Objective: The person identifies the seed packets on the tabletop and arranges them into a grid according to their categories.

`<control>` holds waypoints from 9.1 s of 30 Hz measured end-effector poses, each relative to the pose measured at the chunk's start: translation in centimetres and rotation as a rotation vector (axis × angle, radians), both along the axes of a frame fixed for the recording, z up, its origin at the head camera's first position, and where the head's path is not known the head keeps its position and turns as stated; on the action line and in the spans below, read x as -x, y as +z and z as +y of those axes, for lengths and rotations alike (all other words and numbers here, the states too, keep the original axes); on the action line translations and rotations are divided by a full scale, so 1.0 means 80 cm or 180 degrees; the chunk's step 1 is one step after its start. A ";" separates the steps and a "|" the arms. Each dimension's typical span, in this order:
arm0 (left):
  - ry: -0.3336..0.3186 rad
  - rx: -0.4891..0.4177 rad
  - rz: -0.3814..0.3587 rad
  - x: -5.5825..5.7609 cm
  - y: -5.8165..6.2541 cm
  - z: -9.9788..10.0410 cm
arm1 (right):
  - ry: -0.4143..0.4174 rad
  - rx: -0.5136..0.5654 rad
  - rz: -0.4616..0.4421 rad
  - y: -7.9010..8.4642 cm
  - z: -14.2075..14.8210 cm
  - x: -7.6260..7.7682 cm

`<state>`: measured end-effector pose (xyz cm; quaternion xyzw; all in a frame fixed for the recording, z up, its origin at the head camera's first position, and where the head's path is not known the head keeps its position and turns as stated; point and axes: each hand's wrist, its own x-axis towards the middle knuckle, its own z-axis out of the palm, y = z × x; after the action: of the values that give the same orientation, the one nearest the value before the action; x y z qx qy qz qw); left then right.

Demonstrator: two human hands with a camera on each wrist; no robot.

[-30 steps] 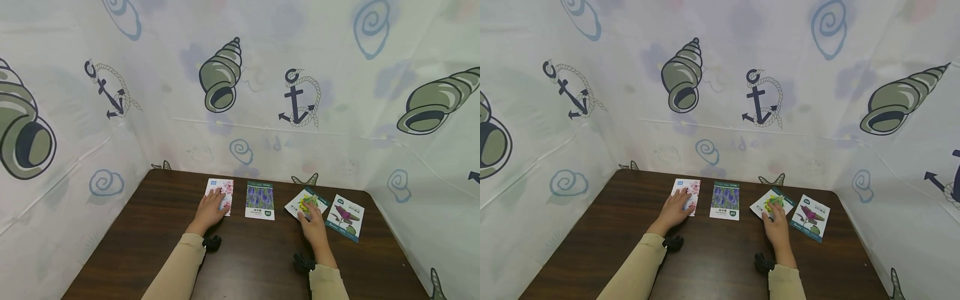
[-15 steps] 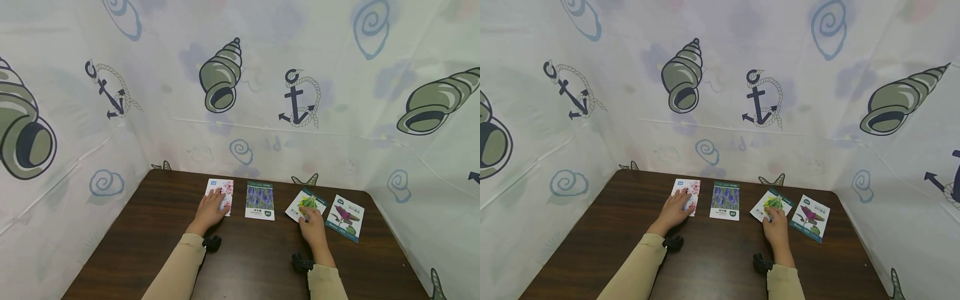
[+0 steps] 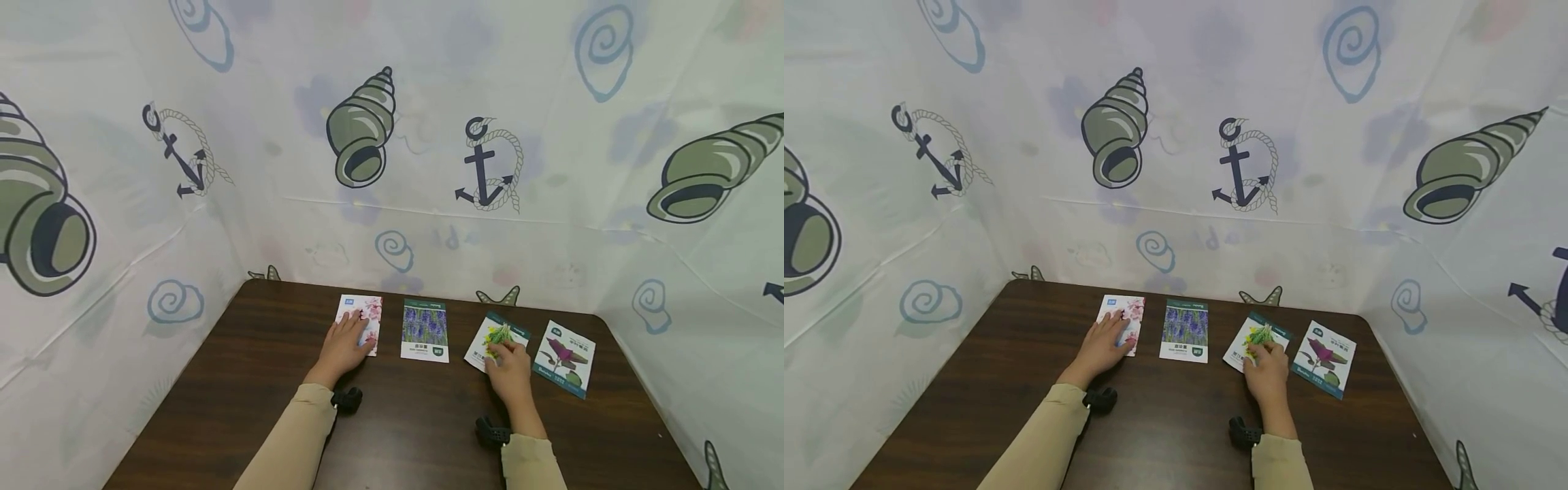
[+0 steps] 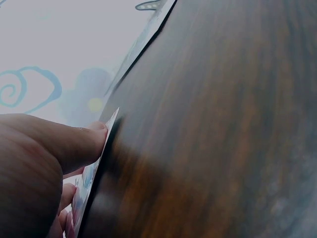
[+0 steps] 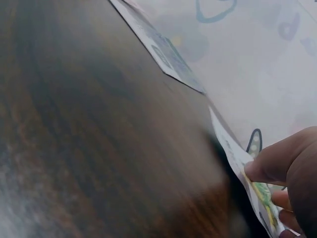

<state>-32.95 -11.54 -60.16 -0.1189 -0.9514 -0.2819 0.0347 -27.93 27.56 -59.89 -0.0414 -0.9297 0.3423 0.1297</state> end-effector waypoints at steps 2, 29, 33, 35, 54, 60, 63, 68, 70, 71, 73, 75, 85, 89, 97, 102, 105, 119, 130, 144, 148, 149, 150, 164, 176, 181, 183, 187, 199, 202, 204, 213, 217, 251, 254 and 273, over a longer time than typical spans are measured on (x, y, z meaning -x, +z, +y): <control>-0.0018 -0.0018 -0.0003 -0.001 0.001 0.000 | 0.0033 0.0105 -0.0043 0.000 0.001 0.000; 0.0009 0.0097 -0.0067 -0.001 0.007 0.000 | 0.0165 0.0048 -0.0480 0.001 -0.001 0.001; 0.0014 0.0104 -0.0070 0.000 0.007 0.000 | 0.0186 -0.0025 -0.0496 0.002 -0.001 0.001; 0.0011 0.0108 -0.0069 0.001 0.006 0.000 | 0.0180 -0.0039 -0.0474 0.003 -0.001 0.000; 0.0043 0.0077 -0.0115 -0.003 0.010 0.001 | 0.0326 -0.0042 -0.0718 0.001 0.001 -0.004; 0.0043 0.0084 -0.0108 -0.003 0.009 0.001 | 0.0414 -0.0048 -0.0795 0.004 0.000 -0.010; 0.0047 0.0091 -0.0107 -0.003 0.009 0.002 | 0.0453 -0.0067 -0.0830 0.006 -0.001 -0.013; 0.0040 0.0100 -0.0094 -0.001 0.008 0.001 | 0.0482 -0.0056 -0.0806 0.008 -0.003 -0.019; 0.0035 0.0099 -0.0093 -0.001 0.008 0.001 | 0.0479 -0.0048 -0.0790 0.008 -0.003 -0.021; 0.0033 0.0098 -0.0095 -0.001 0.007 0.001 | 0.0480 -0.0044 -0.0795 0.007 -0.004 -0.022; 0.0034 0.0104 -0.0101 -0.001 0.006 0.001 | 0.0479 -0.0037 -0.0818 0.006 -0.004 -0.023; 0.0033 0.0115 -0.0095 -0.001 0.005 0.001 | 0.0479 -0.0050 -0.0813 0.004 -0.005 -0.025; 0.0041 0.0121 -0.0097 -0.001 0.006 0.001 | 0.0538 -0.0193 -0.0712 0.007 -0.015 -0.041; 0.0029 0.0114 -0.0085 -0.002 0.006 0.001 | 0.0552 -0.0236 -0.0680 0.007 -0.017 -0.045; 0.0019 0.0118 -0.0086 -0.002 0.004 0.002 | 0.0605 -0.0279 -0.0667 0.011 -0.022 -0.055; 0.0027 0.0151 -0.0094 -0.001 0.004 0.002 | 0.0643 -0.0325 -0.0653 0.013 -0.027 -0.062; 0.0035 0.0152 -0.0108 -0.002 0.006 0.002 | 0.0657 -0.0330 -0.0644 0.013 -0.030 -0.064; 0.0028 0.0138 -0.0097 0.001 0.004 0.000 | 0.0743 -0.0407 -0.0639 0.014 -0.040 -0.067; 0.0036 0.0147 -0.0102 0.003 0.003 0.000 | 0.0796 -0.0536 -0.0787 0.019 -0.048 -0.071; 0.0021 0.0155 -0.0122 0.003 0.005 0.000 | 0.0890 -0.0567 -0.0868 0.029 -0.062 -0.078; 0.0031 0.0153 -0.0103 0.003 0.005 0.000 | 0.0928 -0.0594 -0.0880 0.029 -0.066 -0.079; 0.0032 0.0150 -0.0104 0.003 0.005 0.000 | 0.0935 -0.0602 -0.0879 0.028 -0.067 -0.080; 0.0034 0.0144 -0.0105 0.003 0.005 0.001 | 0.0943 -0.0608 -0.0879 0.028 -0.068 -0.080; 0.0019 0.0105 -0.0096 0.004 0.002 0.000 | 0.1100 -0.0610 -0.0844 0.023 -0.081 -0.085; -0.0069 0.0046 -0.0156 0.006 -0.002 -0.001 | 0.1348 -0.0664 -0.0786 0.026 -0.108 -0.094; -0.0084 0.0037 -0.0126 0.007 -0.004 0.001 | 0.1426 -0.0677 -0.0781 0.027 -0.120 -0.095; -0.0092 0.0022 -0.0124 0.006 -0.003 0.001 | 0.1479 -0.0689 -0.0798 0.027 -0.126 -0.096; -0.0091 0.0051 -0.0191 0.006 -0.001 -0.001 | 0.1572 -0.0678 -0.0814 0.029 -0.139 -0.098; -0.0186 0.0143 -0.0264 0.017 -0.013 -0.005 | 0.1730 -0.0816 -0.0667 0.021 -0.170 -0.090; -0.0173 0.0183 -0.0277 0.019 -0.014 -0.006 | 0.1802 -0.0835 -0.0629 0.020 -0.182 -0.088; -0.0171 0.0211 -0.0298 0.019 -0.014 -0.006 | 0.1839 -0.0830 -0.0603 0.021 -0.190 -0.087; -0.0204 0.0283 -0.0395 0.014 -0.004 -0.006 | 0.1961 -0.1015 -0.0531 0.018 -0.225 -0.088; -0.0221 0.0291 -0.0391 0.013 -0.003 -0.007 | 0.2014 -0.1062 -0.0550 0.020 -0.236 -0.092; -0.0241 0.0361 -0.0366 0.019 -0.011 -0.009 | 0.2584 -0.0157 -0.0619 0.023 -0.234 -0.099; -0.0241 0.0339 -0.0358 0.020 -0.011 -0.009 | 0.2486 -0.0062 -0.0689 0.023 -0.234 -0.098; -0.0253 0.0407 -0.0502 0.021 -0.006 -0.011 | 0.2612 -0.0094 -0.0727 0.020 -0.231 -0.092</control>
<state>-34.60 -12.45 -60.67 -0.1359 -0.9618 -0.2303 -0.0592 -20.59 9.07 -58.30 0.2962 -0.8823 0.3453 -0.1205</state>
